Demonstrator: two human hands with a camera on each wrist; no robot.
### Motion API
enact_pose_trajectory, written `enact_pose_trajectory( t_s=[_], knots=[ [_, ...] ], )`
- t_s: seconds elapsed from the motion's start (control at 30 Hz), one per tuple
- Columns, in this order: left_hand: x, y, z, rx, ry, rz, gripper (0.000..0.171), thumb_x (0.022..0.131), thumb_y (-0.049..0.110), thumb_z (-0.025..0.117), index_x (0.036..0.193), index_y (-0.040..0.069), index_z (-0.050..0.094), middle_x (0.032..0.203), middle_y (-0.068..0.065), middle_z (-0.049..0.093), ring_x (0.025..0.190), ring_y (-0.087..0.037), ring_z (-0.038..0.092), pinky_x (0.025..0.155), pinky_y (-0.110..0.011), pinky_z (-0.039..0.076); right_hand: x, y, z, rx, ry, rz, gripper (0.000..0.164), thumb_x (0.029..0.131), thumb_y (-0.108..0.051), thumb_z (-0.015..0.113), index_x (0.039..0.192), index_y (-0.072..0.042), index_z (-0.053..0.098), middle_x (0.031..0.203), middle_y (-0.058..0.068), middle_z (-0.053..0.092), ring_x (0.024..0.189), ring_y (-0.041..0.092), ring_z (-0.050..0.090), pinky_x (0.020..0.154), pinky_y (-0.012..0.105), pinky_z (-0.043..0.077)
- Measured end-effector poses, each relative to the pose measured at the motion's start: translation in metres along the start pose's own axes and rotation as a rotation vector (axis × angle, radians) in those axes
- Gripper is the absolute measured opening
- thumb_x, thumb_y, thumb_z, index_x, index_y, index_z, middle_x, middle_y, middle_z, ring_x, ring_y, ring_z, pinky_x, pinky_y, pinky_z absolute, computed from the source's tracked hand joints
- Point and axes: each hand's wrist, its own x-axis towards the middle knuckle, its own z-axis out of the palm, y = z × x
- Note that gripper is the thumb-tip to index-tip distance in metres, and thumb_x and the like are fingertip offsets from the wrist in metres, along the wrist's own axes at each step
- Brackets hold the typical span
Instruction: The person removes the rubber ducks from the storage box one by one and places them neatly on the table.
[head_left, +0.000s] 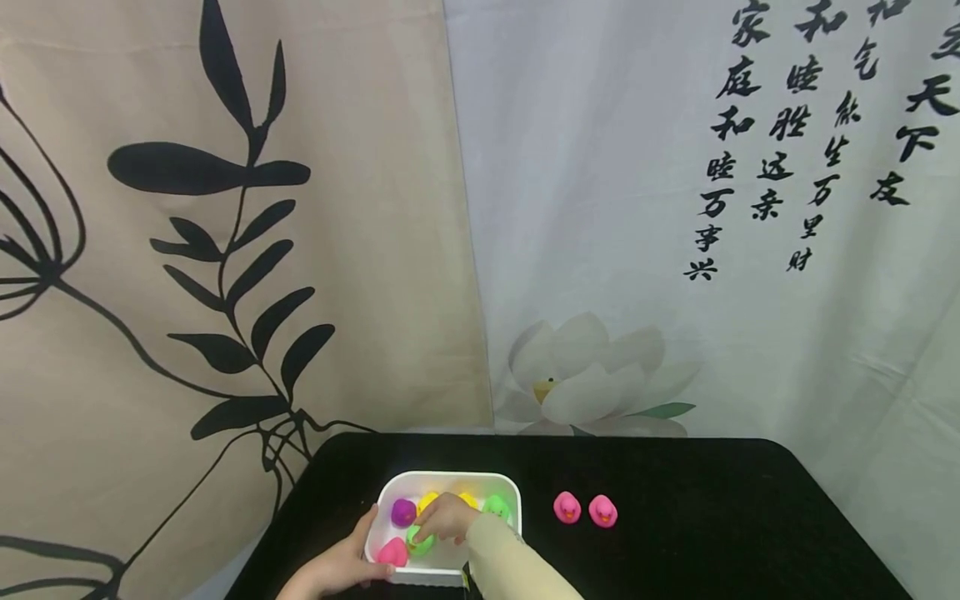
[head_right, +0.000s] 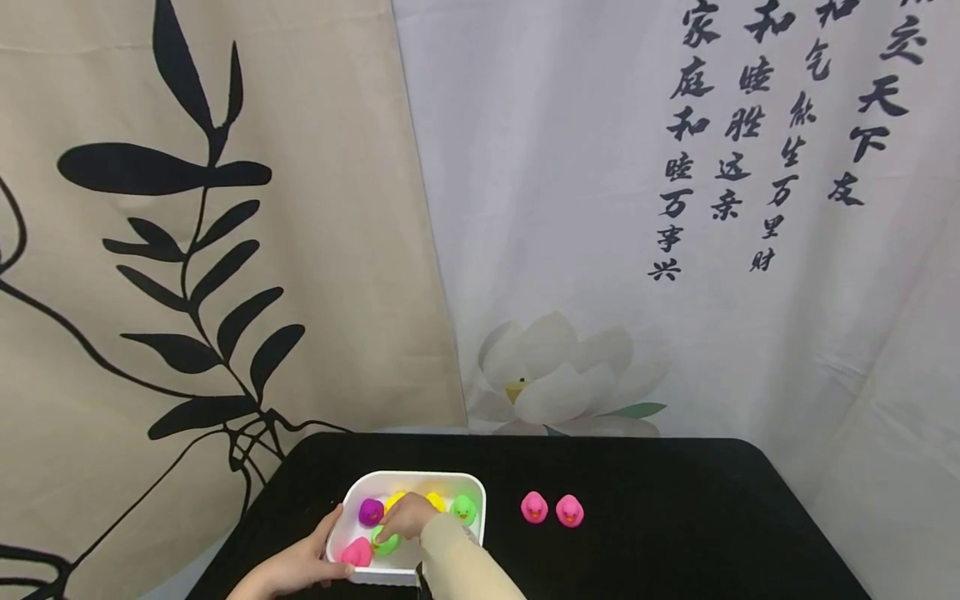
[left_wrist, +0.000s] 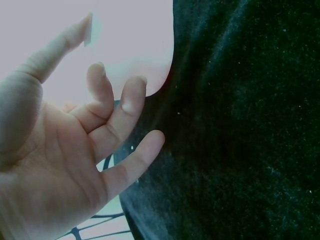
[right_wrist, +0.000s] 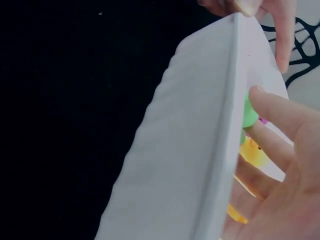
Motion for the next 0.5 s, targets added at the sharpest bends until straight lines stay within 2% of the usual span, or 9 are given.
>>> enact_pose_trajectory(
  t_s=[0.3, 0.5],
  knots=[
    [0.0009, 0.0000, 0.0004, 0.014, -0.004, 0.027, 0.103, 0.085, 0.026, 0.072, 0.147, -0.009, -0.003, 0.133, -0.038, 0.028, 0.080, -0.027, 0.057, 0.067, -0.046, 0.055, -0.0029, -0.0011, 0.0014, -0.015, 0.043, -0.018, 0.021, 0.075, -0.017, 0.081, 0.095, -0.012, 0.079, 0.073, -0.006, 0.063, 0.063, 0.018, 0.052, 0.053, 0.035, 0.043],
    [0.0005, -0.0027, -0.0003, 0.003, -0.004, 0.014, 0.103, 0.086, 0.026, 0.072, 0.147, -0.007, -0.004, 0.135, -0.038, 0.025, 0.083, -0.026, 0.056, 0.069, -0.047, 0.055, -0.0011, 0.0016, 0.0023, 0.006, 0.027, -0.007, 0.019, 0.075, -0.015, 0.081, 0.094, -0.012, 0.079, 0.072, -0.005, 0.061, 0.063, 0.018, 0.051, 0.058, 0.041, 0.049]
  ],
)
